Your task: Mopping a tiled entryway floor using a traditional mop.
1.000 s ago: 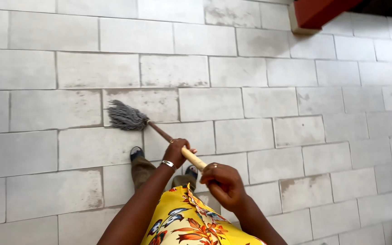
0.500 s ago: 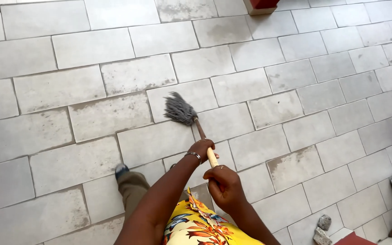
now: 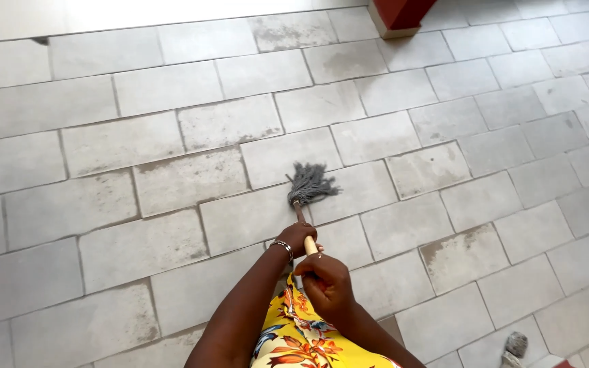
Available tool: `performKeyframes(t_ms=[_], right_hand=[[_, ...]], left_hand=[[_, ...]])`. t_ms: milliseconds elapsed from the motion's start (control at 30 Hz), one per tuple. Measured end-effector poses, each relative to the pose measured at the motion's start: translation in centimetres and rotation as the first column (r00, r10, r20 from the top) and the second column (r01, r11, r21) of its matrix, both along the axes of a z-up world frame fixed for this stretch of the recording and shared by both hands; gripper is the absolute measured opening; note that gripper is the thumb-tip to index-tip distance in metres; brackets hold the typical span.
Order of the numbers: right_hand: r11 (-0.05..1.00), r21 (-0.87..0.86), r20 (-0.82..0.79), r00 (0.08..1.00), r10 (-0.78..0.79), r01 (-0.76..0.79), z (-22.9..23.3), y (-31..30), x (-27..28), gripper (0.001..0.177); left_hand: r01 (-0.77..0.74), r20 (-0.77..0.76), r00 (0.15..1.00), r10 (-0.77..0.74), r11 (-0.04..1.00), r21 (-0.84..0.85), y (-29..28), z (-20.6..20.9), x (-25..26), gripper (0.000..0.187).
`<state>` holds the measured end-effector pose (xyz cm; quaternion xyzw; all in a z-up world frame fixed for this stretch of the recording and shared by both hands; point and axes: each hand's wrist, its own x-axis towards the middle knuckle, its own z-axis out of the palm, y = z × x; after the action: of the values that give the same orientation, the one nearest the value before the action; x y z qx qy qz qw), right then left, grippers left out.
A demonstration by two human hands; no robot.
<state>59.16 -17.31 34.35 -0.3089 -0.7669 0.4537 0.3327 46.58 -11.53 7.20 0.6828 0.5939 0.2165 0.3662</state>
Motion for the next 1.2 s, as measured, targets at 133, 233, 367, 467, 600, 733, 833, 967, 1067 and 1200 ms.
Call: performKeyframes(t_ms=[133, 233, 367, 467, 600, 733, 833, 967, 1067, 1200], right_hand=[[0.971, 0.002, -0.043, 0.97, 0.238, -0.238, 0.4, -4.2, -3.7, 0.016], [0.922, 0.047, -0.054, 0.921, 0.386, -0.383, 1.3, -7.0, -6.3, 0.016], [0.821, 0.055, -0.106, 0.814, 0.571, -0.568, 1.7, -10.4, -8.6, 0.014], [0.716, 0.138, -0.141, 0.702, 0.698, -0.684, 1.9, -12.6, -10.8, 0.015], [0.59, 0.13, -0.198, 0.562, 0.803, -0.797, -0.5, -15.0, -13.1, 0.016], [0.461, 0.118, -0.144, 0.445, 0.884, -0.879, -1.6, -16.3, -14.5, 0.014], [0.407, -0.071, -0.057, 0.411, 0.91, -0.911, -3.4, -16.9, -14.2, 0.017], [0.462, -0.307, -0.034, 0.495, 0.868, -0.832, -6.9, -17.8, -12.3, 0.017], [0.53, -0.359, -0.014, 0.572, 0.82, -0.768, -6.9, -18.0, -10.5, 0.02], [0.621, -0.154, -0.062, 0.635, 0.77, -0.768, -6.2, -17.7, -7.8, 0.022]], left_hand=[[-0.17, 0.023, 0.985, 0.172, 0.982, -0.087, -6.4, 1.5, -4.5, 0.028], [-0.342, 0.038, 0.939, 0.343, 0.939, -0.023, -11.8, 0.5, -7.2, 0.025], [-0.496, -0.018, 0.867, 0.498, 0.86, -0.121, -19.5, 8.9, -10.8, 0.044], [-0.608, -0.126, 0.794, 0.595, 0.785, -0.117, -24.6, 8.1, -13.0, 0.045], [-0.772, -0.164, 0.635, 0.755, 0.629, -0.092, -30.8, 5.4, -15.2, 0.045], [-0.868, -0.168, 0.451, 0.876, 0.475, 0.146, -35.2, 1.6, -16.6, 0.045], [-0.916, -0.107, 0.305, 0.946, 0.323, 0.24, -37.5, -1.7, -15.7, 0.044], [-0.954, -0.064, 0.208, 0.976, 0.217, 0.207, -39.1, -4.5, -14.3, 0.043], [-0.906, 0.06, 0.297, 0.953, 0.261, 0.333, -39.0, -5.5, -12.4, 0.042], [-0.872, -0.016, 0.3, 0.954, 0.282, 0.401, -36.9, -9.4, -10.5, 0.044]])
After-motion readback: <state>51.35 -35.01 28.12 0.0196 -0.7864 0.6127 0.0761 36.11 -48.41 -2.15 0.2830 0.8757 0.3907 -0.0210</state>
